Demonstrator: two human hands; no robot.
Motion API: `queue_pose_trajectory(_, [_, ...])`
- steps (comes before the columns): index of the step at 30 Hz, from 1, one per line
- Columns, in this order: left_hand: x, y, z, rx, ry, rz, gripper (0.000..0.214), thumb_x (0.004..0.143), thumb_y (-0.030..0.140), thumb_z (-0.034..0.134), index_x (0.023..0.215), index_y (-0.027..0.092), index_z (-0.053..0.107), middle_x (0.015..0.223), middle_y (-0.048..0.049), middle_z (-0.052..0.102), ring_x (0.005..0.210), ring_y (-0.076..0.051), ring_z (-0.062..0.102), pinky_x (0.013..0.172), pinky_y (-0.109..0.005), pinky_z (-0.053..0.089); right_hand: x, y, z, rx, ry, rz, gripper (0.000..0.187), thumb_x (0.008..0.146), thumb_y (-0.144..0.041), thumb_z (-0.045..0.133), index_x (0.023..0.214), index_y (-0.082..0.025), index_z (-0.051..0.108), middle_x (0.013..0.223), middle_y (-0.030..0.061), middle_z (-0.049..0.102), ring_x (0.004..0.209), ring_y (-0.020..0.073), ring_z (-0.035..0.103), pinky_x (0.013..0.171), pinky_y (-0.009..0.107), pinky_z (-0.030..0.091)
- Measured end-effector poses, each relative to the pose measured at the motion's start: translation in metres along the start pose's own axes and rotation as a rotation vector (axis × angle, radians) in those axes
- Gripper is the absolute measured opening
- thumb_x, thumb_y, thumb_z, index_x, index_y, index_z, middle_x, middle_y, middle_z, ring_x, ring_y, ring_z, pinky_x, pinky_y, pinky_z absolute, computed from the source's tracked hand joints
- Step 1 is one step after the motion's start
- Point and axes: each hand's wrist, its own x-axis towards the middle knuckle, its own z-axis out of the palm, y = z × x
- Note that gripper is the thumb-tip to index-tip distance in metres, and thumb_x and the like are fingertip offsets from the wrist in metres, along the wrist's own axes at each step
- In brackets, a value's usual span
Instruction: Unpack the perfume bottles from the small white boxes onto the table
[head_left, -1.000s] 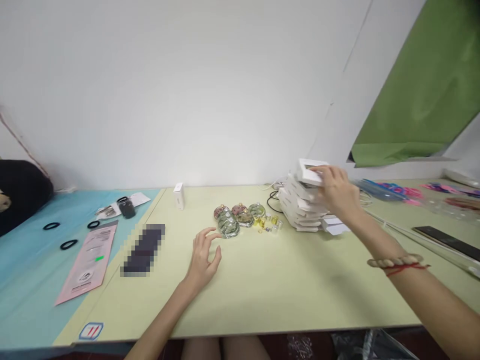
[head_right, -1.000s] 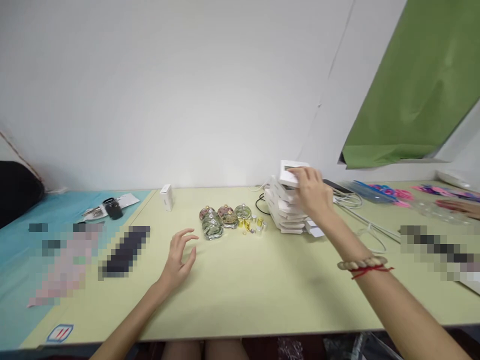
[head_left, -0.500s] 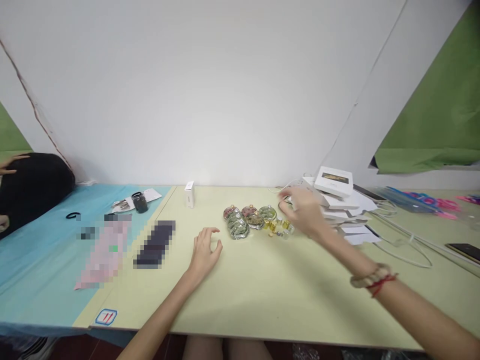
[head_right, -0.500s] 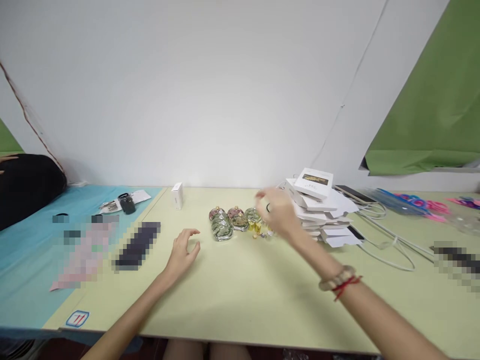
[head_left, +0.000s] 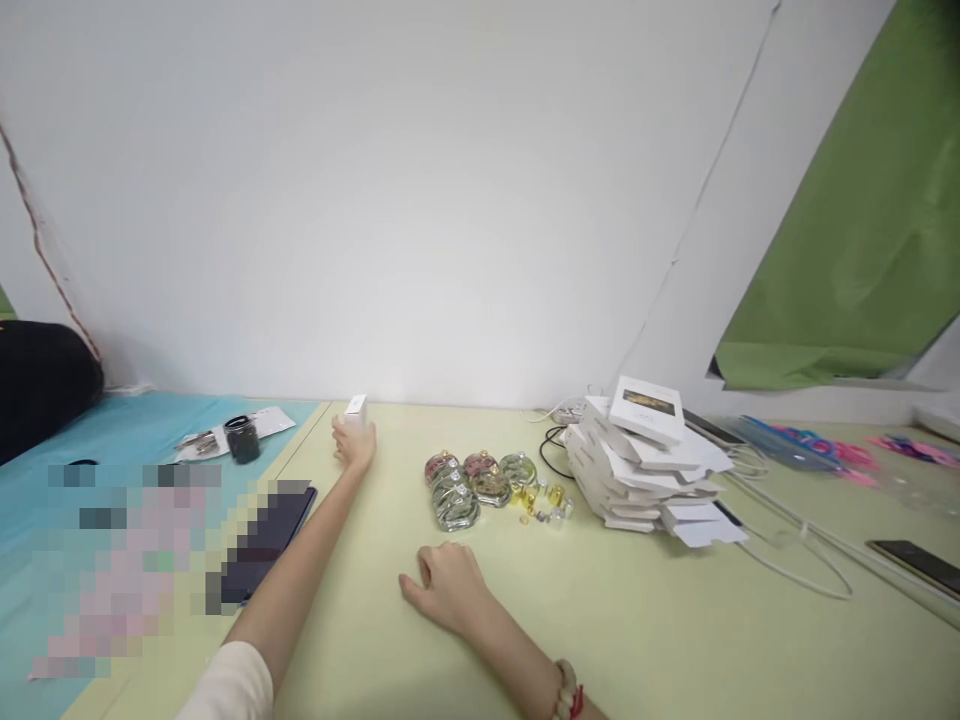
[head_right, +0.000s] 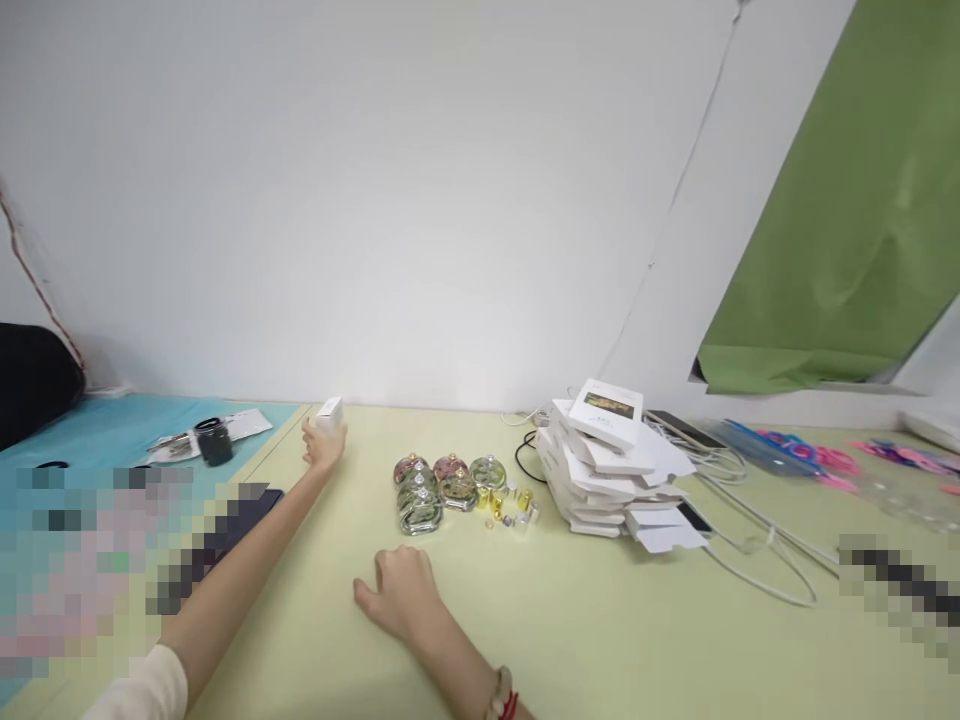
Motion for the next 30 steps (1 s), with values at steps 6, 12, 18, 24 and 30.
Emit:
queue_pose_trajectory(6, [-0.005, -0.022, -0.007, 0.006, -0.070, 0.208, 0.036, 0.079, 0.030, 0.049, 0.114, 0.020, 0.046, 0.106, -0.0102, 0.058, 0.099, -0.024, 0.055, 0.090, -0.038, 0.032, 0.005, 0.012, 0.009, 0.148, 0.055, -0.013, 0.028, 0.076, -0.038, 0.047, 0.060, -0.019, 0.058, 0.061, 0.0003, 0.064, 0.061, 0.0137, 0.056, 0.059, 0.025, 0.027])
queue_pose_trajectory(12, [-0.051, -0.048, -0.031, 0.045, -0.067, 0.234, 0.035, 0.075, 0.037, 0.050, 0.106, 0.020, 0.046, 0.100, -0.0069, 0.057, 0.088, -0.022, 0.056, 0.080, -0.035, 0.036, 0.007, 0.013, 0.005, 0.341, 0.121, -0.002, 0.024, 0.079, -0.032, 0.046, 0.061, -0.019, 0.056, 0.060, -0.0021, 0.062, 0.055, 0.0093, 0.052, 0.055, 0.022, 0.026])
queue_pose_trajectory(18, [-0.081, -0.064, -0.049, -0.284, -0.108, 0.154, 0.021, 0.062, 0.022, 0.054, 0.082, 0.020, 0.049, 0.082, -0.0018, 0.053, 0.076, -0.017, 0.051, 0.069, -0.027, 0.036, 0.007, 0.013, 0.000, 0.483, 0.260, -0.007, 0.023, 0.081, -0.033, 0.046, 0.064, -0.019, 0.055, 0.064, -0.0019, 0.062, 0.055, 0.0100, 0.051, 0.055, 0.021, 0.031])
queue_pose_trajectory(24, [-0.068, -0.070, -0.053, -0.518, -0.448, 0.206, 0.026, 0.051, 0.015, 0.039, 0.072, 0.016, 0.054, 0.070, -0.0001, 0.056, 0.066, -0.014, 0.050, 0.058, -0.023, 0.036, 0.005, 0.013, -0.005, 0.591, 0.445, -0.109, 0.017, 0.078, -0.034, 0.051, 0.085, -0.019, 0.055, 0.089, 0.0024, 0.061, 0.050, 0.0072, 0.050, 0.055, 0.023, 0.040])
queue_pose_trajectory(30, [-0.065, -0.067, -0.043, -0.664, -0.822, 0.194, 0.023, 0.042, 0.017, 0.036, 0.059, 0.012, 0.051, 0.062, -0.0023, 0.056, 0.058, -0.015, 0.049, 0.051, -0.023, 0.035, 0.003, 0.012, -0.012, 0.635, 0.474, -0.069, 0.061, 0.069, -0.035, 0.062, 0.125, -0.026, 0.039, 0.130, 0.0084, 0.042, 0.057, 0.0079, 0.058, 0.052, 0.024, 0.045])
